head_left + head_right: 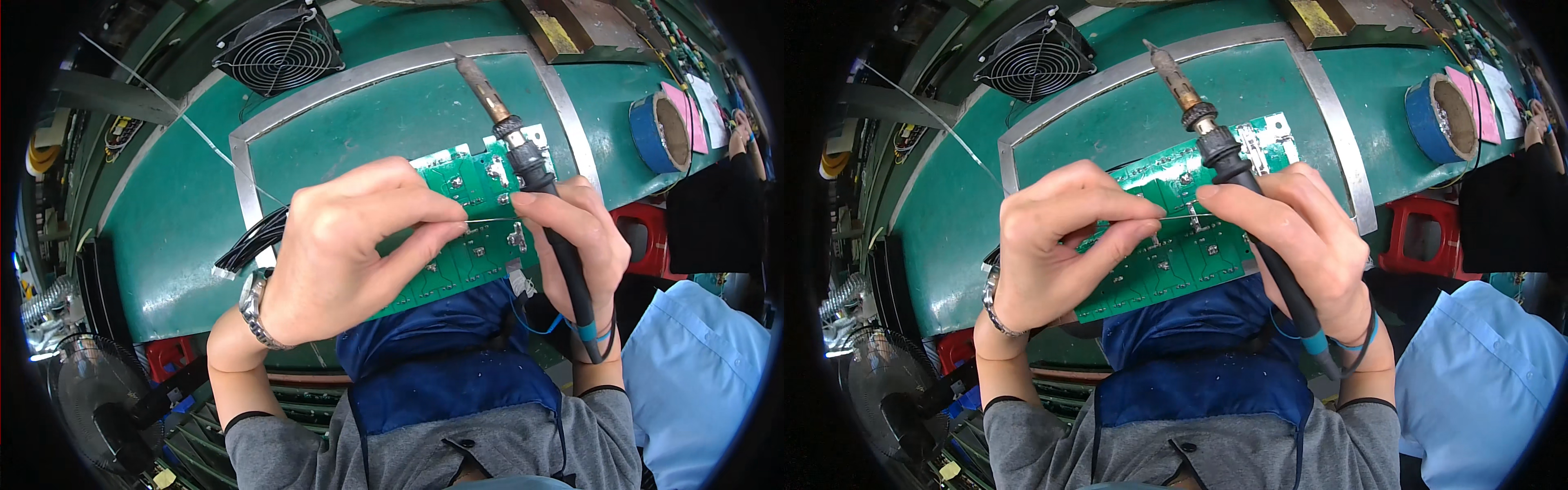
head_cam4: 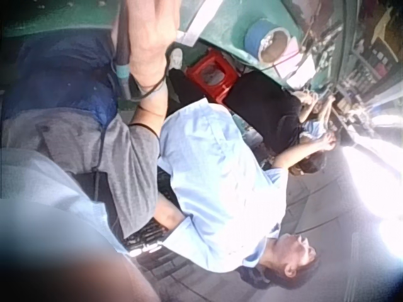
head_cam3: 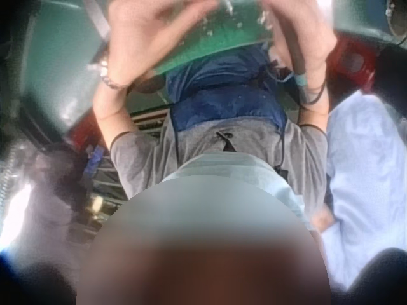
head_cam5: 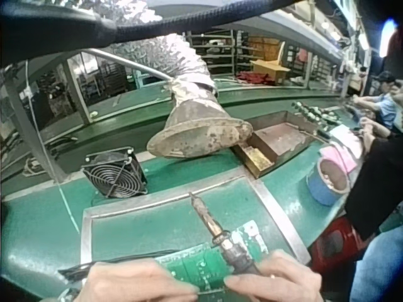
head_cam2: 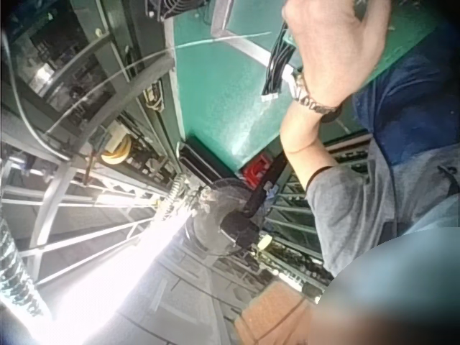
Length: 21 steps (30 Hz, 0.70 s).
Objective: The person solders connections on a circuit board using a soldering iron and solder wire, places the board onto an upper rack, and solders points on another circuit board.
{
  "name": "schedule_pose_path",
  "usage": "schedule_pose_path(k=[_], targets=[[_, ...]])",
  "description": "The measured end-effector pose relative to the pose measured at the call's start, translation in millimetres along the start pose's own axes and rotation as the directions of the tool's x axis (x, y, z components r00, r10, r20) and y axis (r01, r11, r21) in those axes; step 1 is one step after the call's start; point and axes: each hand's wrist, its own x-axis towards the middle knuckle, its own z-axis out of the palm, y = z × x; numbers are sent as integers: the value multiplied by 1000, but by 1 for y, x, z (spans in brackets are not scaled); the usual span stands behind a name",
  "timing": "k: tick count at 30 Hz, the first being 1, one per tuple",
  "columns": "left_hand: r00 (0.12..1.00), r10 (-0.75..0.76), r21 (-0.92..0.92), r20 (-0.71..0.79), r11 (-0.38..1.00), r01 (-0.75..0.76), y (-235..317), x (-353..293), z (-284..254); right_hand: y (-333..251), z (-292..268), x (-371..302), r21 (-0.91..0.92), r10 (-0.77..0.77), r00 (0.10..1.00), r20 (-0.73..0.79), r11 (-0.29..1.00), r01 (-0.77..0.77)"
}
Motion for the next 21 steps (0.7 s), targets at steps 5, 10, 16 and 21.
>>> schedule_pose_path(k=[5, 10, 16, 21], targets=[[975, -129, 91, -180, 985, 147, -23, -7, -20, -2, -29, 7, -22, 26, 1000, 14, 999, -25], [972, -88, 203, -218, 970, 133, -43, -13, -13, -8, -28, -9, 87, 101, 994, -50, 992, -96], [971, -105, 226, -215, 962, 154, -52, -17, -12, -8, -28, -5, 25, -70, 995, 77, 997, 68], [965, -96, 258, -244, 953, 160, -53, -16, -10, -15, -23, 5, -5, -38, 977, 212, 999, 40]])
